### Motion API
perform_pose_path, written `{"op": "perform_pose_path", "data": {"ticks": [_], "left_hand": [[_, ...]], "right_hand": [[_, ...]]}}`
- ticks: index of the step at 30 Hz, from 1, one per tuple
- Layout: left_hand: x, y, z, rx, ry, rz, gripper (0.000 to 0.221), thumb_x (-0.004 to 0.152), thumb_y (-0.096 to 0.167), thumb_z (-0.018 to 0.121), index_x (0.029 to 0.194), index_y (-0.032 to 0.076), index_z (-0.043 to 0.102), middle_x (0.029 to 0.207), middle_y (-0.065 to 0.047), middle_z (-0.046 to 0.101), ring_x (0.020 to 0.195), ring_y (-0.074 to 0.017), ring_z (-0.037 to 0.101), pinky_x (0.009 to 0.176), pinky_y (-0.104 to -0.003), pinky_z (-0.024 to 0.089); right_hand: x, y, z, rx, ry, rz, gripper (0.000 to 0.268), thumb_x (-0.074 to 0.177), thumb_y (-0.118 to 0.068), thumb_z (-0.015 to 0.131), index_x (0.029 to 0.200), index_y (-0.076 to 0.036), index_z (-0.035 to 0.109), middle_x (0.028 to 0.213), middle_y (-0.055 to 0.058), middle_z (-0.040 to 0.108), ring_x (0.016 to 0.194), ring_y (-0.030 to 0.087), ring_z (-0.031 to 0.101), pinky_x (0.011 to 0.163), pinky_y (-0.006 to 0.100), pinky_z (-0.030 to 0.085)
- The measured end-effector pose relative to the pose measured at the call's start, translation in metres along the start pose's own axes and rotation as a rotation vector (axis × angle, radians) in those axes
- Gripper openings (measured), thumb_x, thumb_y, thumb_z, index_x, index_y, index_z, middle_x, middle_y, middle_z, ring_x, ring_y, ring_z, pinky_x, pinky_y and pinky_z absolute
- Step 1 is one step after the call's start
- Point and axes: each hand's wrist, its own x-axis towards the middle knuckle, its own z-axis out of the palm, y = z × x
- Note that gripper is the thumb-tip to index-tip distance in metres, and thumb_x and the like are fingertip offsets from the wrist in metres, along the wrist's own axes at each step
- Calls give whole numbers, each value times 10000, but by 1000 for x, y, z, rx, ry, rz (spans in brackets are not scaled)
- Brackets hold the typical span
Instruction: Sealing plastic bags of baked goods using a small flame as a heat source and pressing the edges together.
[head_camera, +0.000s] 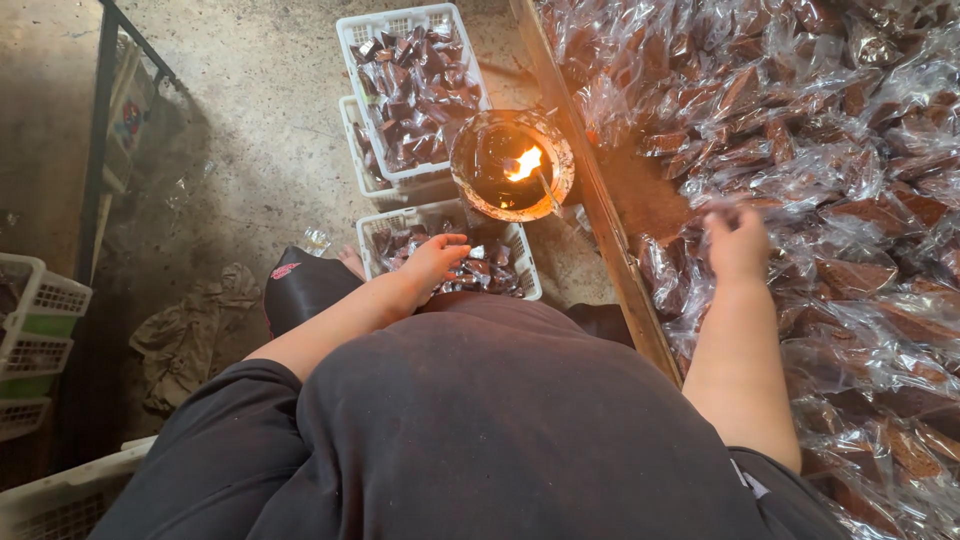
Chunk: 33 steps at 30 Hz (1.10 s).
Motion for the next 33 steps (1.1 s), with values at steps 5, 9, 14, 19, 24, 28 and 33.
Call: {"op": "perform_pose_path", "data": {"ticks": [5,9,14,19,24,28,33], "left_hand": [[-57,66,12,40,-63,-107,560,925,374,581,1441,163,525,1471,-71,544,1328,-240,538,1051,-391,502],[-57,64,16,13,-129,-14,562,927,406,553,1437,175,511,1535,-103,494,1327,-235,547,999,-379,517],[-45,49,33,-332,-331,231,539,997,208,678,1496,127,490,1444,-156,504,1184,-289,641,897,-395,617],[-19,21,39,-341,-359,190,503,934,93,729,1392,86,522,1334,-135,591,1039,-320,716,781,-386,655],[-65,62,37,-366,-231,202,316,925,64,721,1223,25,624,947,-161,754,839,-246,772,672,-286,653],[-42,41,30,-544,-219,312,550,863,-50,753,1357,45,529,1102,-212,713,840,-300,762,631,-344,668],[-41,40,29,-669,-341,353,835,892,-150,669,1569,225,356,1230,-252,656,1057,-410,723,795,-461,669]], "right_hand": [[-47,-41,-58,1155,305,-6,256,1049,-196,501,1249,-64,411,1201,93,574,923,82,734,1002,444,690],[-91,-90,-84,1467,97,103,231,1047,-184,494,1271,-197,549,1094,4,626,857,152,668,646,272,628],[-162,-161,-75,1340,-726,-397,371,812,-169,654,1178,-123,606,1193,92,655,870,213,734,667,340,647],[-192,-171,-8,962,-1090,-441,688,824,-39,735,1455,-180,500,1274,145,551,1003,226,645,880,404,618],[-187,-166,6,628,-565,-579,171,929,-315,788,1025,-173,802,984,69,789,962,249,742,915,432,572],[-159,-161,25,933,-365,-500,95,1017,-259,680,1084,-194,696,833,-29,666,743,86,618,639,228,509],[-151,-163,48,773,-408,-694,400,829,-325,887,1190,-257,728,927,-16,732,854,97,686,740,254,577]]}}
